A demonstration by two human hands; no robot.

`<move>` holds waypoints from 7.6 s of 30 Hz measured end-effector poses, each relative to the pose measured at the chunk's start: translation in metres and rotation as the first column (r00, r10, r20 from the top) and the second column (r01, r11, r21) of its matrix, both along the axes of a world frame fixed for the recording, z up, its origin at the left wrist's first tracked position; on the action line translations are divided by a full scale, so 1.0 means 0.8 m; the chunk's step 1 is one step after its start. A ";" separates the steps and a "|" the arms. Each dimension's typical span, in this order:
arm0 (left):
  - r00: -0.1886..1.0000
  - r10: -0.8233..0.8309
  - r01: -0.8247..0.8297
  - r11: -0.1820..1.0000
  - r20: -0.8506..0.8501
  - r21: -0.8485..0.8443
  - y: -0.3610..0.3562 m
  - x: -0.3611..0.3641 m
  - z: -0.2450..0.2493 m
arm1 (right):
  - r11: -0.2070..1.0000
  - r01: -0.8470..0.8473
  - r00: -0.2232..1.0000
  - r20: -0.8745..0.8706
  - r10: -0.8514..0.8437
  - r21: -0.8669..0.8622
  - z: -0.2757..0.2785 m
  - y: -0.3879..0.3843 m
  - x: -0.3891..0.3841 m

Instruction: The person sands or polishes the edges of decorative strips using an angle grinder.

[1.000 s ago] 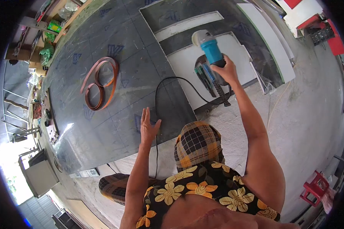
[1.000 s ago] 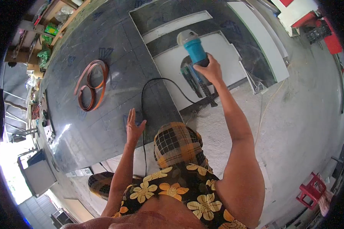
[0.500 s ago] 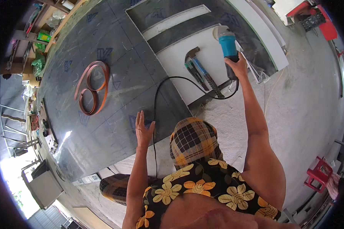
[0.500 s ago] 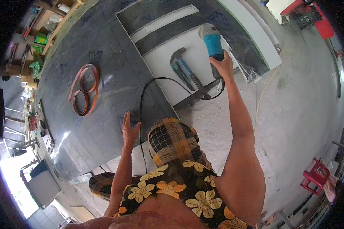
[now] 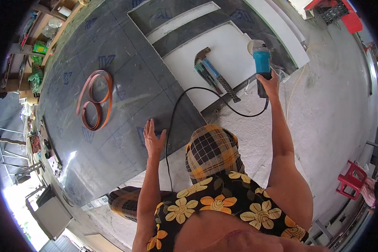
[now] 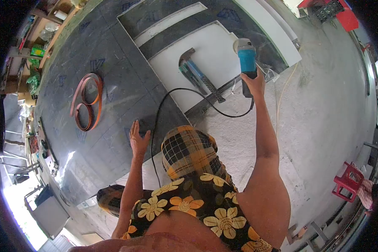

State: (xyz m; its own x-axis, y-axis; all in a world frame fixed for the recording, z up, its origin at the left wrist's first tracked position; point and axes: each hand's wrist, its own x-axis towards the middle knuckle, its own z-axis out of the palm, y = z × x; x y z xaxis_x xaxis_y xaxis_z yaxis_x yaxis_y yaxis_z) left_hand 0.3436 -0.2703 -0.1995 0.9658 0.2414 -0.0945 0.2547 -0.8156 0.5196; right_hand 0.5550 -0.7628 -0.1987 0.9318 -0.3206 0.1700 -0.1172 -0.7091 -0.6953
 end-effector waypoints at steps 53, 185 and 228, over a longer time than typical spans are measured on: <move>0.787 0.049 0.106 0.971 -0.614 0.213 0.123 -0.110 0.158 | 0.072 -0.949 0.042 -0.103 0.994 0.307 0.066 0.430 -0.005; -0.097 0.982 -0.977 -0.125 -0.160 -0.175 0.566 -0.671 -0.098 | -0.397 -0.918 -0.375 -0.313 0.873 -0.007 0.187 0.997 -0.545; 0.040 0.973 -0.995 0.018 -0.225 -0.101 0.728 -0.669 -0.106 | -0.288 -0.944 -0.320 -0.249 0.914 0.159 0.107 1.288 -0.741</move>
